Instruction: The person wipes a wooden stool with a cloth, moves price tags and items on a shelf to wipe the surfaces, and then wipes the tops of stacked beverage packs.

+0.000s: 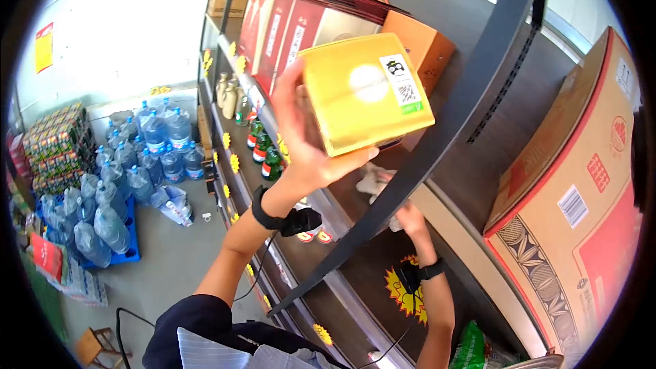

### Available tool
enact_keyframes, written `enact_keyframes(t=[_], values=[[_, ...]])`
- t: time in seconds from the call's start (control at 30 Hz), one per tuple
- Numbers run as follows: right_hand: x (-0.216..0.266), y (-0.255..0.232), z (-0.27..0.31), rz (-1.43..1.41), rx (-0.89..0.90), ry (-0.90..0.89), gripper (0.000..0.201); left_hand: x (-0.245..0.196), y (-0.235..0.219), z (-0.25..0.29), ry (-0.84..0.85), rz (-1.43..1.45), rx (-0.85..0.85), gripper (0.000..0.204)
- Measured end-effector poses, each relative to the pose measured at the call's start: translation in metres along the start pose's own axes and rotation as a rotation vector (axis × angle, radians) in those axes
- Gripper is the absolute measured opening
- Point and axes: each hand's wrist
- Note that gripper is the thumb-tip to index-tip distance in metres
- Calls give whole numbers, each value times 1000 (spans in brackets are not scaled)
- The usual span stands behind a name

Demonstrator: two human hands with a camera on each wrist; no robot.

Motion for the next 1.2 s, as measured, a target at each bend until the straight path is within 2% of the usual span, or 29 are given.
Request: enact_keyframes(t=[0.07,0.17,0.23,0.27,0.3,0.33,0.4,0.47,0.53,0.57,0.6,0.63,0.67,0.7,0.77,0.8,0.9,0.93,1.0,1.07,1.1,1.13,1.17,1.2], values=[[-23,-8,7,-82,-76,4,41,-25,-25,3,107,-180,21,112],[-43,-25,20,-154,-181,54,41,-53,-56,6,239,-267,62,113],[44,-31,32,60,-188,235,43,-77,-76,15,150,-434,72,112],[84,-28,48,95,-140,227,42,-91,-84,18,91,-525,98,111],[125,-25,63,128,-93,217,42,-98,-95,19,-28,-482,74,111],[126,-30,77,-18,24,183,39,-103,-104,19,-147,-437,50,112],[179,-28,100,201,193,104,27,-114,-115,9,-414,-315,-77,113],[217,-25,112,214,290,-57,26,-124,-109,2,-657,-219,-259,115],[253,-13,127,87,179,-184,31,-121,-111,14,-599,-206,-126,114],[255,-6,137,-204,97,-69,34,-120,-108,20,-566,-249,-41,114],[265,5,136,-162,56,-236,37,-119,-105,26,-535,-284,48,114],[277,18,127,1,53,-516,39,-117,-105,34,-502,-341,117,103],[290,31,115,156,53,-796,42,-120,-101,42,-529,-319,133,103],[299,47,100,257,62,-1012,45,-127,-96,49,-654,-391,172,97],[305,71,85,340,109,-1161,50,-107,-115,67,-371,-460,369,89],[303,75,86,356,127,-1161,52,-98,-124,75,-223,-482,447,85],[300,76,98,333,198,-1069,50,-94,-133,82,-771,-392,157,86],[299,69,102,340,177,-1073,50,-99,-125,73,-696,-337,146,90],[292,40,110,406,312,-883,48,-108,-110,56,-547,-222,135,97],[280,22,115,339,416,-724,48,-103,-102,30,-577,-155,4,103],[270,16,115,311,490,-719,48,-99,-98,16,-628,-111,-68,104],[265,13,117,310,487,-717,48,-95,-95,1,-684,-69,-140,104],[260,12,121,316,489,-688,48,-90,-85,-11,-675,19,-181,104],[258,11,124,323,494,-656,48,-79,-82,-20,-650,19,-142,101]])
Point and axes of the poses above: each hand's wrist, its own z-axis away from the middle knuckle, its own y-axis out of the palm, x = y × z, and after that the axes turned 2 degrees about -x, right-handed
